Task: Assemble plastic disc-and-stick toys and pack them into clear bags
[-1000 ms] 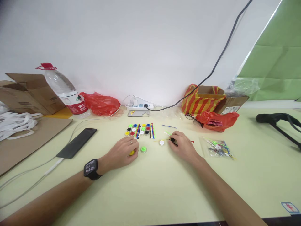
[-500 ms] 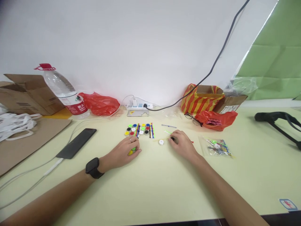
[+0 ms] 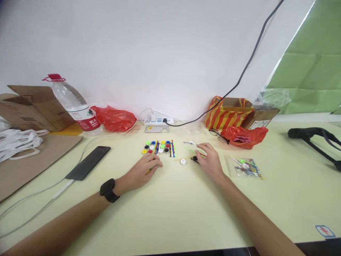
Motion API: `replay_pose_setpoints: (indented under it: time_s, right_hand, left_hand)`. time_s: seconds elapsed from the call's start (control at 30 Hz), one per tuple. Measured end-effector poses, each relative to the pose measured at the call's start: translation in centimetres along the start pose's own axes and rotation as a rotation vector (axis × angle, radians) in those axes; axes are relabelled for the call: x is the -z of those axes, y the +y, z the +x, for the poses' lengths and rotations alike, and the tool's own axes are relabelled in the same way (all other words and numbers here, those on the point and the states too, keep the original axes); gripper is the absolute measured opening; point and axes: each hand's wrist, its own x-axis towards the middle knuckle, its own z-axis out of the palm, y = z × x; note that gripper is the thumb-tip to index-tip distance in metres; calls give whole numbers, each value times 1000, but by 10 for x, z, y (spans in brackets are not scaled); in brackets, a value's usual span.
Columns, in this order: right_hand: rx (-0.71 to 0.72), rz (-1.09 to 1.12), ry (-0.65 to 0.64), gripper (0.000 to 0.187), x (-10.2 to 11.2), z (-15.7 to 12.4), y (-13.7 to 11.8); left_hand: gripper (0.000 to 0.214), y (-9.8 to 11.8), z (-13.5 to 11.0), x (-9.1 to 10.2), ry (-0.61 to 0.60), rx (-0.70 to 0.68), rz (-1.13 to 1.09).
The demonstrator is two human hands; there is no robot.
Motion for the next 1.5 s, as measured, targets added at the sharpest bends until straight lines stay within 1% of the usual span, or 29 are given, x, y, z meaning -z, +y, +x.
replay_pose_setpoints:
  time_s: [0.07, 0.13, 0.27, 0.4, 0.5, 0.6, 0.7, 0.8, 0.87, 0.93, 1.0, 1.07, 1.13, 1.2, 1.27, 1.33, 1.4, 1.47, 1.5]
  right_hand:
    - [17, 2, 81, 22, 4, 2, -2]
    - [55, 5, 92, 18, 7, 3, -4]
    - [97, 69, -49, 14, 8, 4, -8]
    - [62, 100, -162, 16, 8, 4, -10]
    - [69, 94, -243, 18, 10, 4, -12]
    - [80, 103, -327, 20, 11, 3, -17]
    - [78, 151, -430, 20, 9, -2, -29]
    - [84, 219, -531, 20, 3, -10, -47]
    - [86, 265, -568, 20, -2, -15, -57]
    - [83, 299, -568, 20, -7, -19, -62]
    - [63, 316, -531, 20, -11, -21, -61]
    - [10, 334, -483, 20, -15, -22, -57]
    - [-59, 367, -466, 21, -19, -22, -55]
    - [-106, 421, -495, 22, -22, -23, -57]
    - [-113, 492, -553, 23, -26, -25, -63]
    - [-101, 569, -619, 23, -29, -28, -70]
    - [-97, 625, -673, 23, -31, -31, -76]
    - [-114, 649, -688, 22, -33, -34, -78]
    - [-124, 649, -681, 22, -34, -35, -78]
  left_hand:
    - [31, -1, 0, -1, 10, -12, 23]
    - [34, -1, 0, -1, 16, -11, 44]
    - [30, -1, 0, 1, 34, 14, 78]
    - [20, 5, 0, 2, 75, 1, 83]
    - [20, 15, 1, 2, 98, -49, 15]
    - [22, 28, 1, 1, 62, -66, -85]
    - [30, 37, 0, 1, -2, -49, -158]
    - [46, 41, -1, 0, -55, -14, -198]
    - [55, 42, -1, -1, -72, -2, -214]
    - [59, 43, -1, -2, -83, -6, -220]
    - [60, 43, -1, -4, -104, -4, -219]
    - [59, 43, -2, -5, -130, 13, -216]
    - [60, 43, -2, -6, -141, 30, -219]
    - [63, 42, -2, -6, -129, 37, -228]
    - [66, 42, -1, -6, -119, 33, -247]
    - [59, 42, 0, -4, -134, 26, -277]
    - [40, 41, 2, -3, -162, 29, -303]
    - [22, 41, 3, -4, -168, 52, -316]
    - [18, 40, 3, -5, -162, 64, -320]
